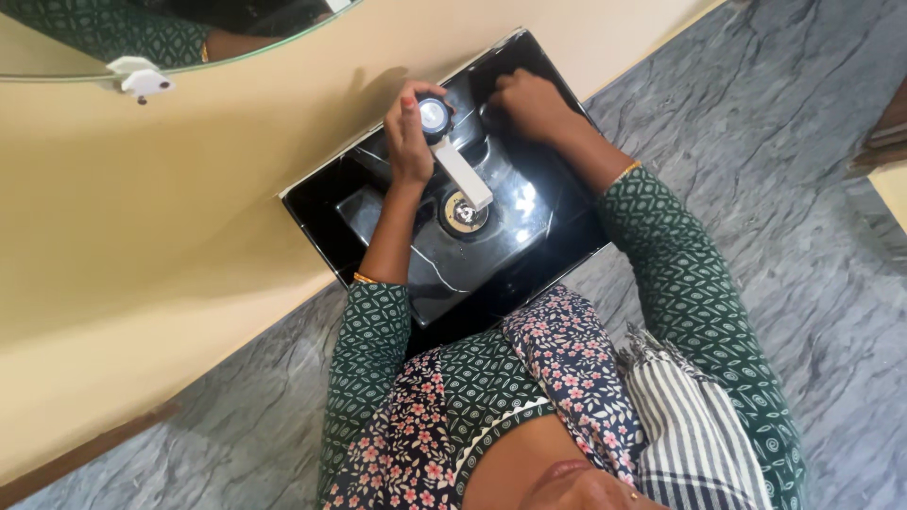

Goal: The person cleans a black sink using a cloth. They wipe the basin, faucet, and surrounding surfaces repeatedly, focusing on different areas throughout the clip.

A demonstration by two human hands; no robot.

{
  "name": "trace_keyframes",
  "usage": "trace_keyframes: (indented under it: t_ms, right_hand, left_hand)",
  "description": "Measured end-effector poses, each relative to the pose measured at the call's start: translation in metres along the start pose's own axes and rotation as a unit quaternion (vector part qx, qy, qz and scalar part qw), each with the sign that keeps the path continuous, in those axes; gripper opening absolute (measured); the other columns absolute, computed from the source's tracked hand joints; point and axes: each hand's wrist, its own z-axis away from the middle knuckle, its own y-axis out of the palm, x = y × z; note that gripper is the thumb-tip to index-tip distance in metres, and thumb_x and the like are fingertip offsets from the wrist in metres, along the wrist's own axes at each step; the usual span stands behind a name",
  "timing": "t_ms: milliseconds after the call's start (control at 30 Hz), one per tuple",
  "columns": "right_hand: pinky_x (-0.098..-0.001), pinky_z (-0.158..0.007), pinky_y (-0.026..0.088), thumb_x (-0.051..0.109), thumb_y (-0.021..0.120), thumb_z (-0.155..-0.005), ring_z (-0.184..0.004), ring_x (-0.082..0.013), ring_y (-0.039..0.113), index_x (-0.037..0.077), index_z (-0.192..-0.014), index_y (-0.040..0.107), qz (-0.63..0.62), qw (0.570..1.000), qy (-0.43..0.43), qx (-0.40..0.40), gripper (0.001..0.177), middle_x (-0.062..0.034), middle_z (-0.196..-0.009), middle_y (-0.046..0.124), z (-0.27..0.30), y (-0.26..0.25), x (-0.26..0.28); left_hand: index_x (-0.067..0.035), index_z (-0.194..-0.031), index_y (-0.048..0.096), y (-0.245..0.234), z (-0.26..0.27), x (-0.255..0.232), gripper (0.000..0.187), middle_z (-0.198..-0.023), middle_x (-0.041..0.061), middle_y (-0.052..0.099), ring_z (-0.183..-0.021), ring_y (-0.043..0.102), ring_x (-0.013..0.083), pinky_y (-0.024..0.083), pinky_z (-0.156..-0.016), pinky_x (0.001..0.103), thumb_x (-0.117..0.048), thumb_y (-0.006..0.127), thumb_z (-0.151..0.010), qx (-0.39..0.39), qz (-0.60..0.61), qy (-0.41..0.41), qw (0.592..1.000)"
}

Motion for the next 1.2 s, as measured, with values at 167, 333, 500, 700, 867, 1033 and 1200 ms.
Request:
trace_keyframes:
  t_ms: [167, 333, 500, 700, 867, 1033, 1200]
  right_hand:
    - [-0.0492, -0.081, 0.058, 0.022, 0.076, -0.080, -0.104, -0.0408, 0.065, 0.010, -0.106, 0.072, 0.013, 0.987, 0.007, 0.161, 0.028, -0.0174, -0.114, 0.066, 0.045, -0.014, 0.041]
    - [-0.0447, -0.088, 0.059, 0.021, 0.078, -0.080, -0.104, -0.0355, 0.071, 0.006, -0.106, 0.072, 0.009, 0.953, 0.042, 0.299, 0.030, -0.0166, -0.116, 0.069, 0.095, -0.015, 0.080]
    - [-0.0463, -0.081, 0.057, 0.023, 0.078, -0.078, -0.101, -0.0331, 0.069, 0.011, -0.099, 0.075, -0.146, 0.961, -0.054, 0.230, 0.024, -0.0115, -0.111, 0.070, 0.116, -0.022, 0.115]
    - [-0.0457, -0.074, 0.059, 0.012, 0.070, -0.084, -0.101, -0.0329, 0.067, 0.012, -0.096, 0.076, 0.036, 0.989, 0.080, 0.119, 0.013, -0.0121, -0.106, 0.068, 0.064, -0.018, 0.051]
    - [-0.0406, -0.073, 0.059, 0.008, 0.068, -0.081, -0.100, -0.0283, 0.066, 0.011, -0.103, 0.074, 0.087, 0.995, 0.029, -0.029, 0.023, -0.0074, -0.105, 0.067, -0.002, 0.012, 0.006]
    - [-0.0404, -0.077, 0.057, 0.008, 0.068, -0.088, -0.101, -0.0279, 0.065, 0.014, -0.111, 0.074, 0.058, 0.995, 0.042, -0.071, 0.025, -0.0050, -0.108, 0.066, 0.001, 0.016, 0.011]
    - [-0.0495, -0.077, 0.051, 0.013, 0.076, -0.073, -0.102, -0.0304, 0.065, 0.016, -0.101, 0.077, -0.007, 0.998, -0.025, 0.049, 0.028, -0.0045, -0.107, 0.068, 0.042, -0.018, 0.037]
  left_hand:
    - [-0.001, -0.108, 0.064, 0.002, 0.001, -0.007, 0.069, -0.087, 0.009, 0.069, -0.077, 0.070, 0.0142, 0.054, -0.071, 0.026, -0.062, 0.032, -0.109, 0.001, 0.011, -0.003, 1.000]
    - [-0.001, -0.108, 0.063, 0.002, 0.001, -0.004, 0.066, -0.086, 0.009, 0.069, -0.076, 0.069, 0.0148, 0.054, -0.071, 0.027, -0.060, 0.035, -0.109, -0.005, 0.031, 0.004, 1.000]
    - [-0.001, -0.108, 0.063, 0.001, 0.002, 0.000, 0.064, -0.085, 0.009, 0.069, -0.075, 0.068, 0.0141, 0.053, -0.069, 0.026, -0.058, 0.034, -0.109, -0.007, 0.036, -0.009, 0.999]
    - [-0.001, -0.108, 0.066, 0.000, 0.003, -0.002, 0.065, -0.084, 0.006, 0.066, -0.078, 0.063, 0.0111, 0.048, -0.072, 0.024, -0.057, 0.033, -0.112, -0.020, -0.019, 0.026, 0.999]
    - [0.000, -0.107, 0.065, 0.001, 0.001, -0.007, 0.065, -0.085, 0.007, 0.069, -0.079, 0.066, 0.0121, 0.051, -0.072, 0.025, -0.057, 0.034, -0.109, -0.009, -0.002, 0.016, 1.000]
    - [-0.001, -0.107, 0.066, -0.004, 0.001, -0.006, 0.068, -0.087, 0.008, 0.071, -0.082, 0.069, 0.0135, 0.053, -0.075, 0.027, -0.060, 0.032, -0.110, 0.016, -0.029, 0.033, 0.999]
    - [-0.003, -0.110, 0.065, -0.007, -0.002, 0.003, 0.072, -0.093, 0.008, 0.073, -0.087, 0.074, 0.0148, 0.059, -0.078, 0.028, -0.066, 0.031, -0.107, 0.034, -0.023, 0.022, 0.999]
